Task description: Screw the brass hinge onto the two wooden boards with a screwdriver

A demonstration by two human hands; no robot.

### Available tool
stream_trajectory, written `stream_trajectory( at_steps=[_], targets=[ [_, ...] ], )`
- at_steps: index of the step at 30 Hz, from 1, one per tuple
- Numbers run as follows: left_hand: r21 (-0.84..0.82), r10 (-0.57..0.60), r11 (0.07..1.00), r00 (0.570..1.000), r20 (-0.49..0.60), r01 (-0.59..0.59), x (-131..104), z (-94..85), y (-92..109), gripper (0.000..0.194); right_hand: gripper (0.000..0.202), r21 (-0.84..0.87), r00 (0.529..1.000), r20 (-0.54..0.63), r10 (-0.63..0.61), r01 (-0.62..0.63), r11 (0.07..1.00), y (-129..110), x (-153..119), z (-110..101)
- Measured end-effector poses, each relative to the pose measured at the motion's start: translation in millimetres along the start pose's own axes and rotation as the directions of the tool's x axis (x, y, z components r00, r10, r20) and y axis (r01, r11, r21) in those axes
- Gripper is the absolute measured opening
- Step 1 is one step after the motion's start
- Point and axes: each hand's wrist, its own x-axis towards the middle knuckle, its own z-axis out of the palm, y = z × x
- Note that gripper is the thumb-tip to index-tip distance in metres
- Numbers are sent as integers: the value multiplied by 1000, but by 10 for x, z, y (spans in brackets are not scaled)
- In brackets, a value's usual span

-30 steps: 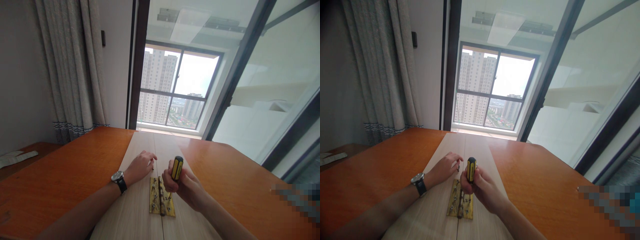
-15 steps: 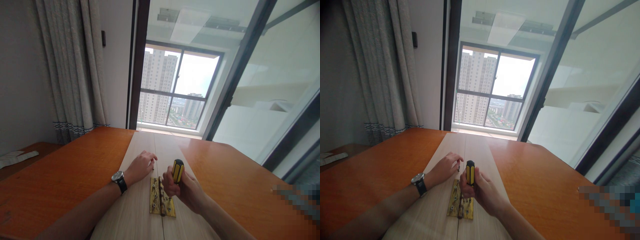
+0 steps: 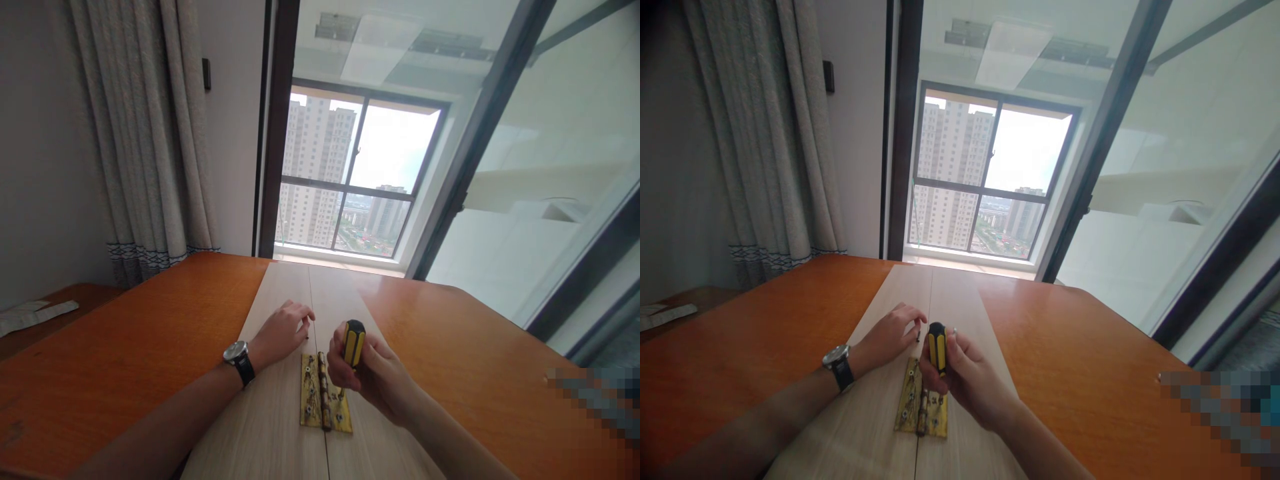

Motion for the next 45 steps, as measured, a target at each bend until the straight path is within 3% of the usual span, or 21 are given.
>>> stream_trajectory(
  at_steps=[5, 20, 24, 31, 45],
  targets=[
    [-6, -6, 1000, 1000, -1, 6, -2, -5, 6, 19, 36, 31, 997, 60, 43, -45, 998, 20, -5, -37],
    [7, 11, 1000, 1000, 5, -11, -4, 2, -7, 18, 43, 30, 997, 73, -36, 34, 999, 34, -14, -57],
    [9, 13, 1000, 1000, 1, -13, -4, 1, -3, 18, 36, -9, 996, 75, -43, 43, 999, 30, -6, -51],
    [3, 9, 1000, 1000, -4, -9, -6, 0, -2, 18, 42, -92, 996, 75, -46, 53, 994, 31, -7, -50],
    [-8, 7, 1000, 1000, 10, -7, -2, -21, 10, 18, 45, -104, 997, 53, -64, 70, 992, 46, -2, -42]
  ],
)
